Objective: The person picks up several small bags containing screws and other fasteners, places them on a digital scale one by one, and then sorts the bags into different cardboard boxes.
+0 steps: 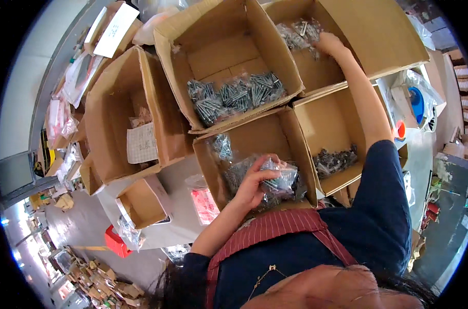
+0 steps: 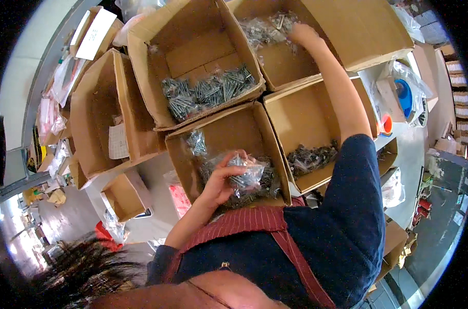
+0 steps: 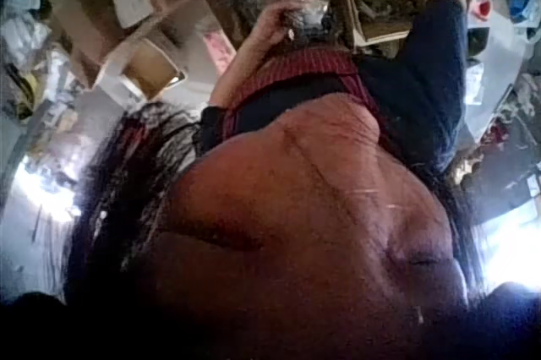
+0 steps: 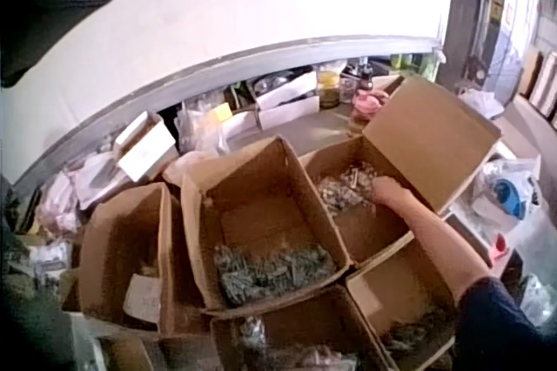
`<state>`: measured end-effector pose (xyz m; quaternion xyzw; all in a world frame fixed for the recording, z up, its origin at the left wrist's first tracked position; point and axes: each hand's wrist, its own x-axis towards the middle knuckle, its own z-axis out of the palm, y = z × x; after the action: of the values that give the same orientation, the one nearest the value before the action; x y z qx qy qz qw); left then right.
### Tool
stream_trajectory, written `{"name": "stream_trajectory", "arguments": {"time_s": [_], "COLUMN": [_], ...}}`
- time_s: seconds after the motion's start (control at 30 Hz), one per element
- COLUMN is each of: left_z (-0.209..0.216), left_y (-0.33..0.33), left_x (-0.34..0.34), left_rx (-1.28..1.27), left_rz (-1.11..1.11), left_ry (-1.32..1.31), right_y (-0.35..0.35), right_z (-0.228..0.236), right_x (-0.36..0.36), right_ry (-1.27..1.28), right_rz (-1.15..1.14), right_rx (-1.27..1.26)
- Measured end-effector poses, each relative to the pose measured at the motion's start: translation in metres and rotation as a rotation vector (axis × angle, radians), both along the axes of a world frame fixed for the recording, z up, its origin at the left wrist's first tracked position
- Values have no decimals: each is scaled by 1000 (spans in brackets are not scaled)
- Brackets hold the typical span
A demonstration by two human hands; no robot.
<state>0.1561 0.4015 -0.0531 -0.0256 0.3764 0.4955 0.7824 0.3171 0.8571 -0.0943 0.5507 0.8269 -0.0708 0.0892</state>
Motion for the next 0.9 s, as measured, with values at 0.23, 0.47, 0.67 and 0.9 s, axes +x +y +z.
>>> {"name": "stream_trajectory", "arguments": {"time_s": [0.23, 0.47, 0.67, 0.9], "left_z": [8, 11, 18, 19], "left_y": [-1, 18, 24, 5], "left_x": [-28, -5, 43, 48], "left_rx": [69, 199, 265, 54], "left_rz": [64, -111, -236, -162], "left_ry": [198, 395, 371, 372], "right_y": [-34, -225, -300, -201], "right_z": [18, 123, 117, -6], "right_x": [17, 38, 55, 258], "right_ry": [410, 1149, 1089, -229], "right_rz": [-7, -117, 291, -551], "right_rx": [-9, -755, -950, 141]}}
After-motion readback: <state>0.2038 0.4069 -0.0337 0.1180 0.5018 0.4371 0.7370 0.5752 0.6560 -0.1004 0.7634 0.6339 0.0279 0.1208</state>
